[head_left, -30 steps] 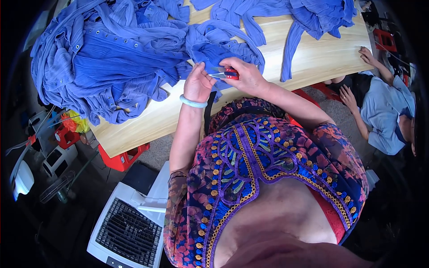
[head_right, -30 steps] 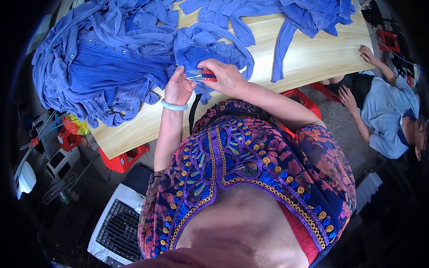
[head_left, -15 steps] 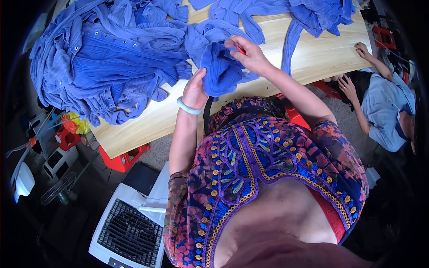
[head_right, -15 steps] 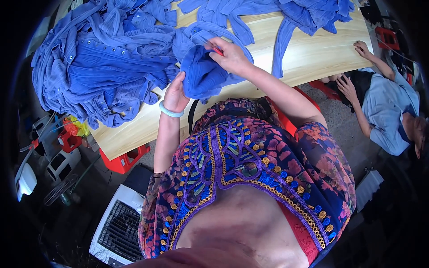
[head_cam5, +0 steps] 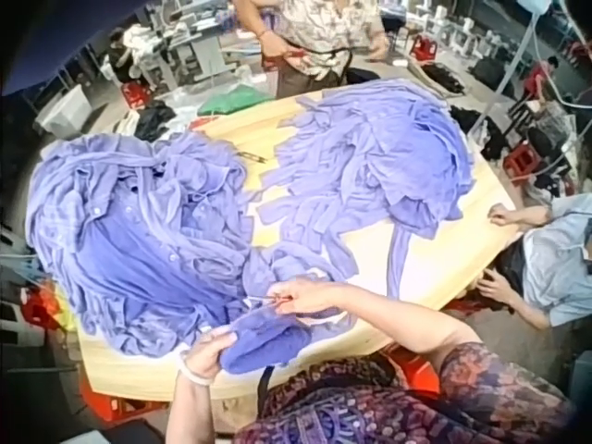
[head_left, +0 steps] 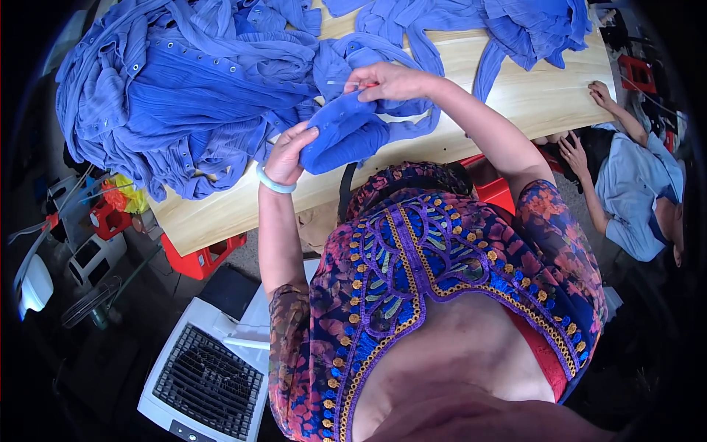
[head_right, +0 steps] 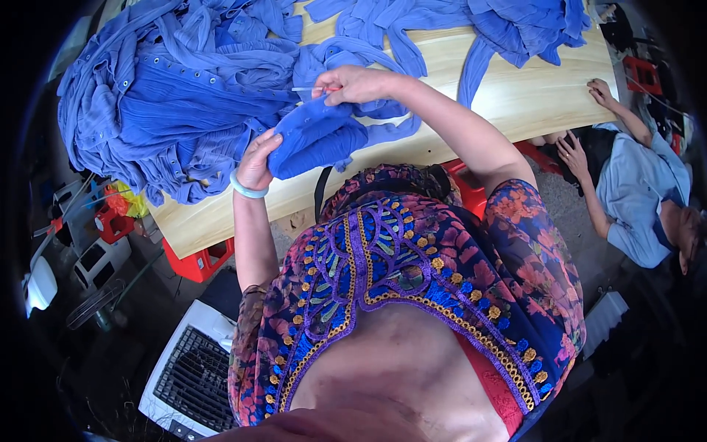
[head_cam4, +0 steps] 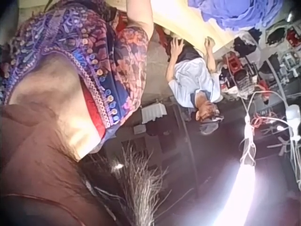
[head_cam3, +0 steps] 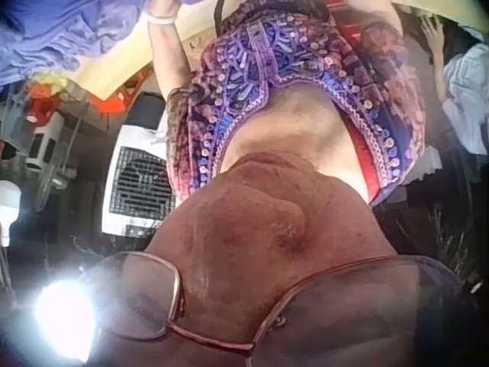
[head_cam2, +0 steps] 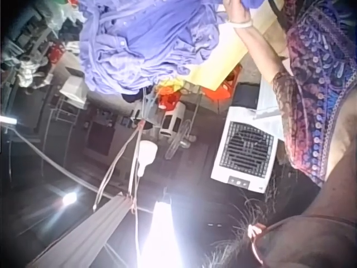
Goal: Trimming loose threads from blue garment pieces using a manual thread cutter.
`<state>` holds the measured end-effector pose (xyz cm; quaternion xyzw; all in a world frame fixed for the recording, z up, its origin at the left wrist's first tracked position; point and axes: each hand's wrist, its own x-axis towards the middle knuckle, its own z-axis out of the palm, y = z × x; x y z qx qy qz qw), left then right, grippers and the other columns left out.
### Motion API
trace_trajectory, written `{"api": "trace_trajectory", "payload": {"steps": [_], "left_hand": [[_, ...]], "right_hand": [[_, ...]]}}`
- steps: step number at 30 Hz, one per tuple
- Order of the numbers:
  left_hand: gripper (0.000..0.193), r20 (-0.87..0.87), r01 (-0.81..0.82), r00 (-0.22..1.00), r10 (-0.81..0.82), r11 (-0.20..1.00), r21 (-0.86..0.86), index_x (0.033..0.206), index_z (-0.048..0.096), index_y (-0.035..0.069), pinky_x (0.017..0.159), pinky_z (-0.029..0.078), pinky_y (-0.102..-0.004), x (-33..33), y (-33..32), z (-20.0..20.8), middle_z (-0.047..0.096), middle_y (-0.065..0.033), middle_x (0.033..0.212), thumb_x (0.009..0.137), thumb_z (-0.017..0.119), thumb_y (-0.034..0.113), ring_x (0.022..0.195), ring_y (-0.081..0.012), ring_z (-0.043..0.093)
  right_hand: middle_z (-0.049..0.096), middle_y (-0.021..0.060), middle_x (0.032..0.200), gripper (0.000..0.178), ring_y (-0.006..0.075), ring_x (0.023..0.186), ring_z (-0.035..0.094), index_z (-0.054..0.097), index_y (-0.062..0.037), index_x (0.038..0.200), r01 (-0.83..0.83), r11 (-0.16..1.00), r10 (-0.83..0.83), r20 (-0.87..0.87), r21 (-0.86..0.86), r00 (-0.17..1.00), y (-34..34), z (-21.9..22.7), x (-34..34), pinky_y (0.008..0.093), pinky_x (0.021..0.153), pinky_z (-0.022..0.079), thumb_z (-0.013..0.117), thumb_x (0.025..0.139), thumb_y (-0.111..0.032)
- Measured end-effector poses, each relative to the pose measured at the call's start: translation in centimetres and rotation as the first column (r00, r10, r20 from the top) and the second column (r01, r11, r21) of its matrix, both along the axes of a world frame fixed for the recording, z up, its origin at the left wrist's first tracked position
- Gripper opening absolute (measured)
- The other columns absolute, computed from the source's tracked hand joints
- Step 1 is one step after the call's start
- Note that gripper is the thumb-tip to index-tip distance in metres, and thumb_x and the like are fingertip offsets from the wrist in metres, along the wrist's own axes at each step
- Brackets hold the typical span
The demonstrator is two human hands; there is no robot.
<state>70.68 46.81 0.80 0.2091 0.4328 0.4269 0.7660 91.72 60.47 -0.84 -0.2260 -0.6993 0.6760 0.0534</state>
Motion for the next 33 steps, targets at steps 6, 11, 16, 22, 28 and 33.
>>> {"api": "trace_trajectory", "payload": {"steps": [6,11,16,22,28,33], "left_hand": [[0.021,-0.016,0.048,0.999,-0.048,0.999,0.02,0.095,0.055,-0.001,0.075,0.04,-0.0214,-1.2,0.5,0.3,0.059,-0.0052,0.089,0.078,0.051,0.012,0.08,-0.0097,0.054],[0.019,-0.017,0.115,0.993,-0.114,0.992,0.059,0.093,0.055,0.0,0.073,0.039,-0.0208,-0.4,1.1,0.4,0.058,-0.0029,0.086,0.079,0.05,0.012,0.078,-0.0085,0.053],[0.028,-0.101,0.234,0.969,-0.223,0.967,0.105,0.101,0.051,0.005,0.068,0.036,-0.0163,1.4,2.3,1.6,0.054,0.0039,0.083,0.084,0.046,0.026,0.074,-0.0028,0.048],[0.021,-0.184,0.164,0.974,-0.128,0.968,0.192,0.084,0.053,0.009,0.052,0.026,-0.0176,3.2,3.4,2.2,0.041,0.0091,0.067,0.083,0.047,0.029,0.06,-0.001,0.034],[0.018,-0.139,0.111,0.987,-0.083,0.972,0.206,0.084,0.054,0.009,0.052,0.026,-0.0172,4.0,3.9,2.4,0.044,0.0084,0.068,0.082,0.049,0.025,0.059,-0.0008,0.034],[0.015,-0.013,-0.025,1.0,0.027,0.986,0.166,0.086,0.056,0.005,0.057,0.034,-0.0162,4.7,4.2,3.0,0.052,0.0056,0.073,0.082,0.05,0.019,0.064,-0.0017,0.044]], "right_hand": [[0.051,-0.0046,0.083,0.026,-0.0006,0.064,0.042,0.051,-0.0065,0.1,0.102,0.988,-0.101,0.011,-0.119,0.995,0.7,4.2,0.4,0.0152,0.044,0.03,0.053,0.077,-0.018],[0.052,-0.0053,0.082,0.025,-0.0018,0.065,0.043,0.052,-0.0066,0.101,0.092,0.981,-0.101,-0.046,-0.169,0.994,0.6,6.1,0.3,0.014,0.043,0.029,0.053,0.077,-0.016],[0.05,-0.0062,0.076,0.024,-0.0013,0.059,0.04,0.052,-0.0068,0.099,0.071,0.99,-0.079,-0.061,-0.118,0.995,0.4,7.9,-0.2,0.0144,0.043,0.028,0.055,0.077,-0.017],[0.044,-0.0065,0.069,0.024,0.0002,0.053,0.035,0.053,-0.0077,0.099,0.043,0.995,-0.043,0.002,-0.084,0.999,0.3,9.0,-0.4,0.0145,0.043,0.027,0.054,0.077,-0.018],[0.044,-0.0062,0.069,0.024,0.0008,0.052,0.034,0.053,-0.0073,0.098,0.081,0.995,-0.083,-0.033,-0.06,0.996,0.6,8.6,-0.2,0.0147,0.044,0.027,0.054,0.077,-0.018],[0.045,-0.0059,0.07,0.024,0.0008,0.054,0.035,0.052,-0.0066,0.098,0.053,0.998,-0.052,0.017,-0.032,0.999,0.6,8.7,-0.3,0.0151,0.046,0.029,0.054,0.077,-0.018]]}}
